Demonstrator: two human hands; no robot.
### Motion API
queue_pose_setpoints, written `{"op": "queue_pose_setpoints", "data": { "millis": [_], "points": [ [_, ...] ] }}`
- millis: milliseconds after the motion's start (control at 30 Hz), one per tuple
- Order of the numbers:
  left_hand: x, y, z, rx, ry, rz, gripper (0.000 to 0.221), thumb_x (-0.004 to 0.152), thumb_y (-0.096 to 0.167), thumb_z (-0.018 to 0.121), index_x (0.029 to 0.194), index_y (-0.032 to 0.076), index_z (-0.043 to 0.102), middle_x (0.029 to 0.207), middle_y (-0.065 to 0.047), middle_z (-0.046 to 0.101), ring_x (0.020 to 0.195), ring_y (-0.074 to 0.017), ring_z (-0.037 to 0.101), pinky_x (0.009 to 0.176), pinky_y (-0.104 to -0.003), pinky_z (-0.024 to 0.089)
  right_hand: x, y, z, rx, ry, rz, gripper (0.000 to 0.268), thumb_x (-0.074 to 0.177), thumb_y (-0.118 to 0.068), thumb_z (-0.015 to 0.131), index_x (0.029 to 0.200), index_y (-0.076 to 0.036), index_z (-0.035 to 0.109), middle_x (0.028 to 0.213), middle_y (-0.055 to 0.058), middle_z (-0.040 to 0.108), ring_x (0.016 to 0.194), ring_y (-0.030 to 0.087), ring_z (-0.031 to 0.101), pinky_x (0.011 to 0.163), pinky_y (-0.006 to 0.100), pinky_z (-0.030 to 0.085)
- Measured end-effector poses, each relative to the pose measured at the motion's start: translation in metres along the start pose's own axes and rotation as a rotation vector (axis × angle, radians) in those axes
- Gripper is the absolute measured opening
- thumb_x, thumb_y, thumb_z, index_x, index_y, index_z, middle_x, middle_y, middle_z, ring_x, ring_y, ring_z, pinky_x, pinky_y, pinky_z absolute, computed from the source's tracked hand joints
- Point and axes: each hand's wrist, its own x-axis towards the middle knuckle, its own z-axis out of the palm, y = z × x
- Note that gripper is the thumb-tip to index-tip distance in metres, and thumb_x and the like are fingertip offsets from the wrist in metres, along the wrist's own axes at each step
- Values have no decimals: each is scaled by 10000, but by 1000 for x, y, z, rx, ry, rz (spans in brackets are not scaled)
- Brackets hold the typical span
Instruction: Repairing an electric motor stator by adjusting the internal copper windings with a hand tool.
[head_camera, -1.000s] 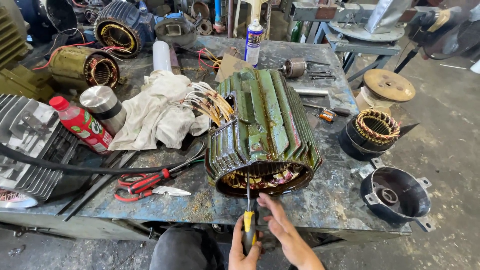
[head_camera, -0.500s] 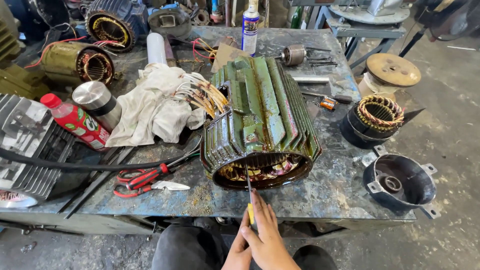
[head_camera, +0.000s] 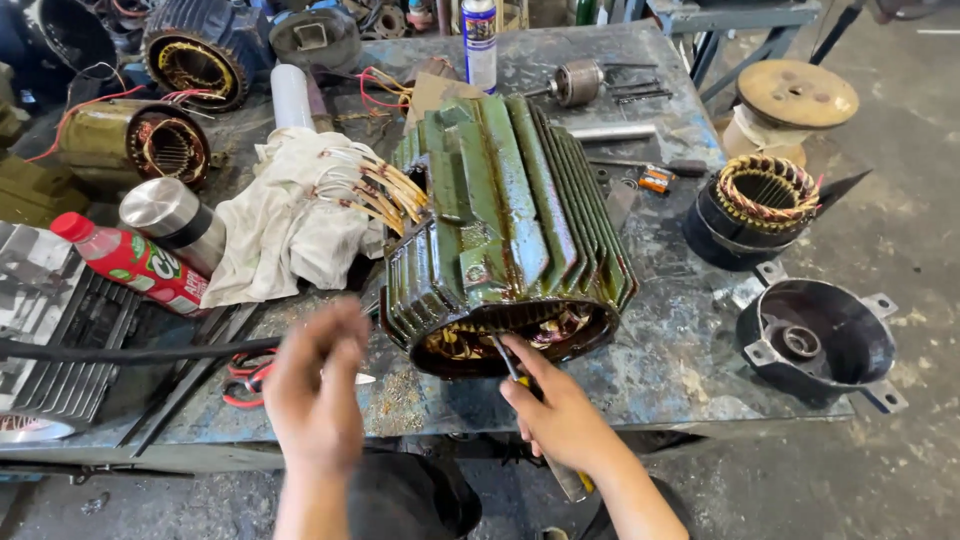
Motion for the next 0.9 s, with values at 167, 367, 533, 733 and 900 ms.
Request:
{"op": "queue_pose_setpoints", "data": {
  "millis": [167, 367, 533, 733, 900],
  "points": [
    [102, 34, 48, 63, -306, 54, 616, 1069, 209, 603, 1612, 20, 381, 1426, -380, 509, 1360, -624, 495, 1113, -745, 404, 59, 37, 10, 52, 20, -97, 557, 1042, -275, 587, 1579, -156, 499, 795, 151, 712, 438, 211, 668, 317, 303, 602],
    [108, 46, 96, 435, -269, 8, 847, 922, 502, 734, 1628, 196, 380, 1334, -154, 249, 1203, -304, 519, 1059, -452, 461, 28, -28, -4, -425, -143, 0, 662, 1102, -292, 341, 1740, -317, 167, 1438, 204, 582, 656, 258, 584, 613, 436, 455],
    [97, 28, 105, 384, -174, 208, 396, 950, 256, 711, 1326, 154, 643, 1241, -128, 274, 1157, -276, 499, 1026, -420, 513, 39, -24, -13, -478, -174, -76, 654, 1089, -214, 351, 1730, -218, 223, 1049, 185, 702, 606, 218, 514, 507, 380, 395],
    [98, 39, 103, 527, -354, 95, 691, 920, 389, 691, 1591, 262, 582, 1638, -256, -89, 1612, -567, 154, 1300, -628, 226, 34, -42, -24, -456, -266, 12, 624, 1134, -221, 372, 1740, -220, 221, 1081, 129, 618, 518, 106, 372, 462, 276, 385],
    [103, 32, 104, 435, -426, 164, 721, 858, 390, 696, 1552, 229, 586, 1592, -293, 137, 1534, -492, 103, 1261, -610, 96, 75, -23, -16, -457, -207, -27, 515, 1119, -301, 399, 1563, -48, 458, 1470, 190, 589, 1184, 326, 681, 983, 417, 589]
  ]
}}
